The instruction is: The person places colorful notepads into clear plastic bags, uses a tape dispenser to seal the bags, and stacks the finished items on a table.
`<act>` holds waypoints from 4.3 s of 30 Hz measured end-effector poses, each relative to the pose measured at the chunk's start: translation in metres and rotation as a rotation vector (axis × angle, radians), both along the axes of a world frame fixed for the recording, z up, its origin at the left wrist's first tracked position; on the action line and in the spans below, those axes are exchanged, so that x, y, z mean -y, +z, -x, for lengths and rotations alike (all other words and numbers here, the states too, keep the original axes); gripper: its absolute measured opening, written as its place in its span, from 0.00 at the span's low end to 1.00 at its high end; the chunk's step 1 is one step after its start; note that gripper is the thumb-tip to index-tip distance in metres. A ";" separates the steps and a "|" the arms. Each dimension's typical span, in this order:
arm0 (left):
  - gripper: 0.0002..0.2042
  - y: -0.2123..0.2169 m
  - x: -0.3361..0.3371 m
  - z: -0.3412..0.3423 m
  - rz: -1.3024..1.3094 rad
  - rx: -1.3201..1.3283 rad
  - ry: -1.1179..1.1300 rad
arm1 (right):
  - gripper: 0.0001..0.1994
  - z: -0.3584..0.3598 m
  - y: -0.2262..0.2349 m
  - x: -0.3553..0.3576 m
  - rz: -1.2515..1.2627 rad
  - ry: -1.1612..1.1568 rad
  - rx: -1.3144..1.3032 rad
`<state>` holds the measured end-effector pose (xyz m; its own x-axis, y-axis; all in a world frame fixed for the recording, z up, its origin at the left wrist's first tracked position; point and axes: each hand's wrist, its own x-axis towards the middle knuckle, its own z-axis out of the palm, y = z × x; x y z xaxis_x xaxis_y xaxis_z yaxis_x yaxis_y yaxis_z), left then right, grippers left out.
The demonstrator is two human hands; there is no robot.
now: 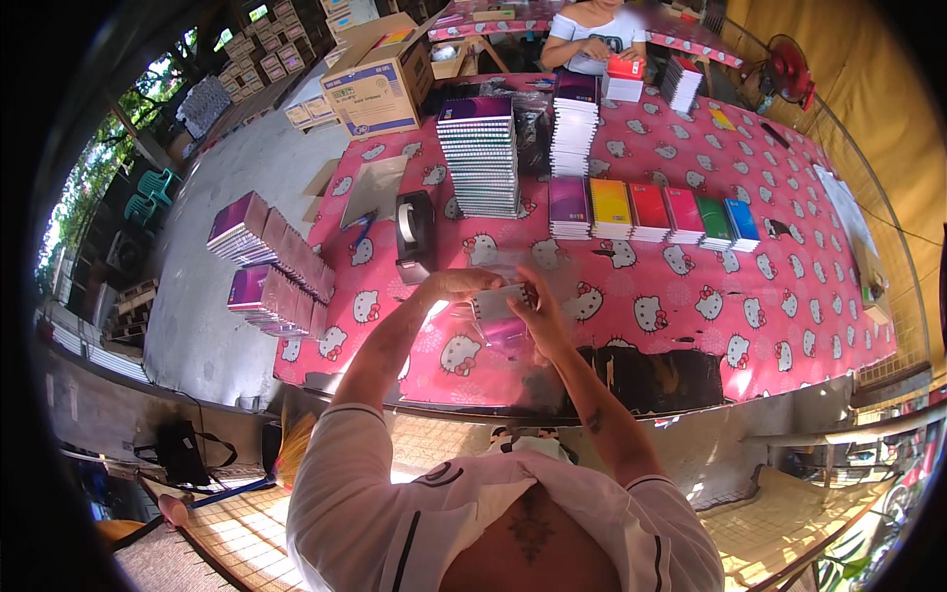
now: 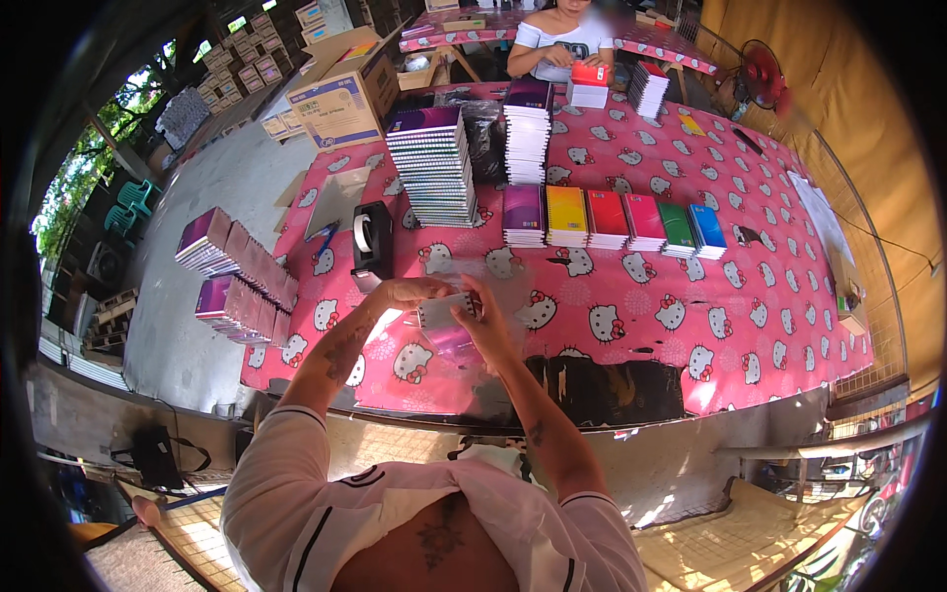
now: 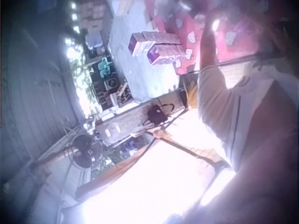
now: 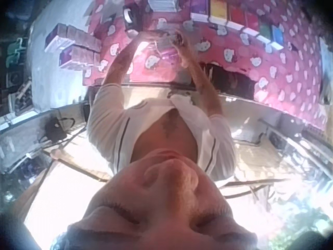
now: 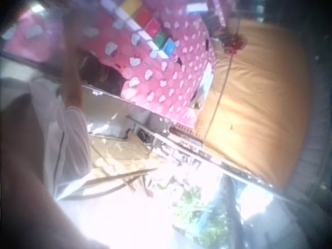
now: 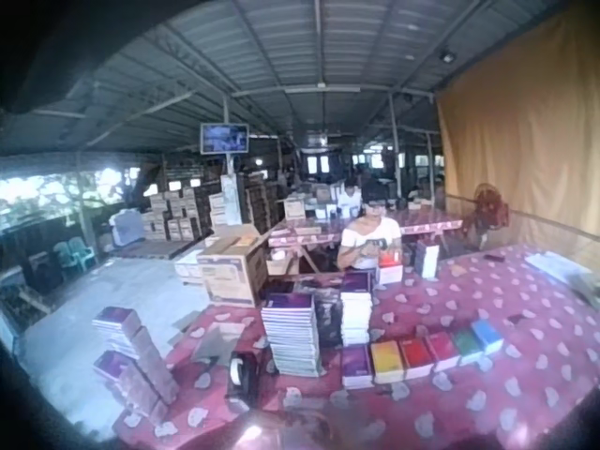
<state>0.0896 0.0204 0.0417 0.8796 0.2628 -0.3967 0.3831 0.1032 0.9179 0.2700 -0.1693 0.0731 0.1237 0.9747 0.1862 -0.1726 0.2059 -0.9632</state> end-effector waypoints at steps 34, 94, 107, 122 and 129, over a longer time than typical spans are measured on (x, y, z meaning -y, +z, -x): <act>0.13 0.025 0.018 0.103 -0.635 -0.098 1.326 | 0.17 -0.011 0.118 0.045 -0.401 -0.221 0.915; 0.33 0.060 0.111 -0.002 -0.409 0.214 0.252 | 0.33 -0.050 0.018 0.011 0.112 0.337 0.208; 0.12 0.088 0.144 -0.001 -1.024 0.097 0.208 | 0.22 -0.022 0.029 0.059 -0.184 -0.117 0.679; 0.30 0.031 0.050 -0.002 -0.958 0.022 0.898 | 0.21 -0.035 -0.012 0.028 0.177 -0.069 0.099; 0.17 0.006 -0.016 0.089 -0.166 -0.047 1.376 | 0.21 -0.021 -0.003 0.031 0.201 -0.058 0.104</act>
